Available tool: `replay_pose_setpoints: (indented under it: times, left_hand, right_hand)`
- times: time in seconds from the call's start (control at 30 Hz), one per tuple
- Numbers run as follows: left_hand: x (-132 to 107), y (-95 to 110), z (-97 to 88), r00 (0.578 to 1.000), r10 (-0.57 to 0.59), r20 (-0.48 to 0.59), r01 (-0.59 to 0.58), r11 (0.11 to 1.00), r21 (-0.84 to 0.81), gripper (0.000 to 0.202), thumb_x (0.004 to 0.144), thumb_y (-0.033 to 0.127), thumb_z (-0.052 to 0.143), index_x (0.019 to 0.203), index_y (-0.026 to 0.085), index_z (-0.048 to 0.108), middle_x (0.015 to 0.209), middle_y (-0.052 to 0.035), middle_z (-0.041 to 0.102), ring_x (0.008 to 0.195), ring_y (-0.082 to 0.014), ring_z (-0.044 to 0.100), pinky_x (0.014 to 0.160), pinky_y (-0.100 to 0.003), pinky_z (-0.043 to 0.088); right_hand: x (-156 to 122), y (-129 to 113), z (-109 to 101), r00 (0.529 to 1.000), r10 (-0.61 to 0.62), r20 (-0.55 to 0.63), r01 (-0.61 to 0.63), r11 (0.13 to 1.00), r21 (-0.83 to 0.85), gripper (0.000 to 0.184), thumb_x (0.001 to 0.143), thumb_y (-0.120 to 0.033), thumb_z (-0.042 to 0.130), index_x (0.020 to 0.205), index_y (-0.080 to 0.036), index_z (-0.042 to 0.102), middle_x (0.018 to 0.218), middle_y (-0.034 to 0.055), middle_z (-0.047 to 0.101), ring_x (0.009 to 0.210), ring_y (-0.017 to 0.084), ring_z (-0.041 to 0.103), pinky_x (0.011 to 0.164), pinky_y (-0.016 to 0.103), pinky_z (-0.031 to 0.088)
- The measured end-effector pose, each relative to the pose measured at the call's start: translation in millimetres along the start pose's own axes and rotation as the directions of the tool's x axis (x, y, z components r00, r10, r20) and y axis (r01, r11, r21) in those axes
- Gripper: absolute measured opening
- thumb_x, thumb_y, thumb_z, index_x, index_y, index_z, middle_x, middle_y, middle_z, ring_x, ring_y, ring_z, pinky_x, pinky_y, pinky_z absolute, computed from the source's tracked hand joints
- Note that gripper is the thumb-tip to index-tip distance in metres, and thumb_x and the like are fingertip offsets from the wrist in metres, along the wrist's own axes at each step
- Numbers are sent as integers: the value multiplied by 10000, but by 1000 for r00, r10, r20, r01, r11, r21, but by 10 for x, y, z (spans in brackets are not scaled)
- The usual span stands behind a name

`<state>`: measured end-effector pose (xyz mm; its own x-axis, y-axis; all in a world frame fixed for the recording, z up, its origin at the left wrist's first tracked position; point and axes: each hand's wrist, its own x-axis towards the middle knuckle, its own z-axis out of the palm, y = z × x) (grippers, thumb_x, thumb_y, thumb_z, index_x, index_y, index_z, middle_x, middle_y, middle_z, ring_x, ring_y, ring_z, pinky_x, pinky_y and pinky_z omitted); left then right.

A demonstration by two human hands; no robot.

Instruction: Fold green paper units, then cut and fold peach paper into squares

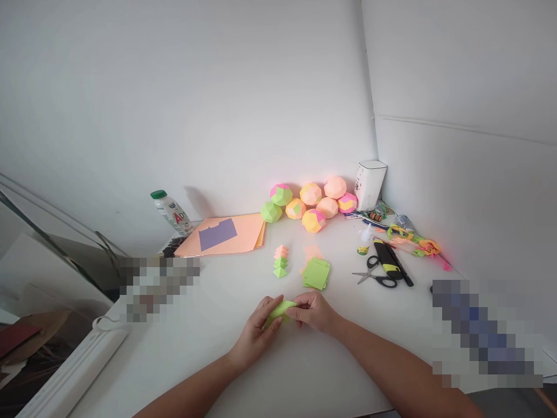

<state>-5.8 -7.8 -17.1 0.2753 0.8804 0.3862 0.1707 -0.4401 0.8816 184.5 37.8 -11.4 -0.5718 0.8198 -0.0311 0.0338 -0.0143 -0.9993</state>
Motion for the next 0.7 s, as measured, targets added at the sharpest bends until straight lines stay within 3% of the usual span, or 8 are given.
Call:
replay_pose_setpoints:
  times: [0.2,0.43,0.57,0.7]
  left_hand:
    - [15,7,7,991,-136,-4,136,987,86,342,914,349,463,1200,204,582,805,-39,492,700,-162,489,622,-284,429]
    - [13,43,2,986,-145,76,131,978,163,416,883,371,498,1256,191,529,833,-44,499,681,-158,485,601,-269,416]
    - [55,162,-11,977,-162,142,129,968,215,287,927,328,414,1083,213,625,749,-15,512,664,-145,463,627,-255,396]
    - [85,226,-26,972,-178,152,143,966,215,289,935,322,390,890,187,642,689,6,473,626,-128,432,607,-240,367]
  right_hand:
    - [-3,-57,28,999,3,-39,-1,999,46,294,694,-436,739,696,-163,630,567,-40,529,506,102,500,495,235,410]
    - [-2,-32,34,999,-9,-54,10,999,32,289,745,-440,696,689,-167,617,548,-29,556,501,102,501,490,237,402]
    - [-7,-32,52,997,-31,-77,33,999,32,274,715,-406,733,695,-166,602,567,-37,547,507,98,507,478,228,399]
    - [-7,-71,73,994,-24,-107,35,993,110,306,663,-369,782,804,-191,576,627,-54,551,509,87,502,464,215,406]
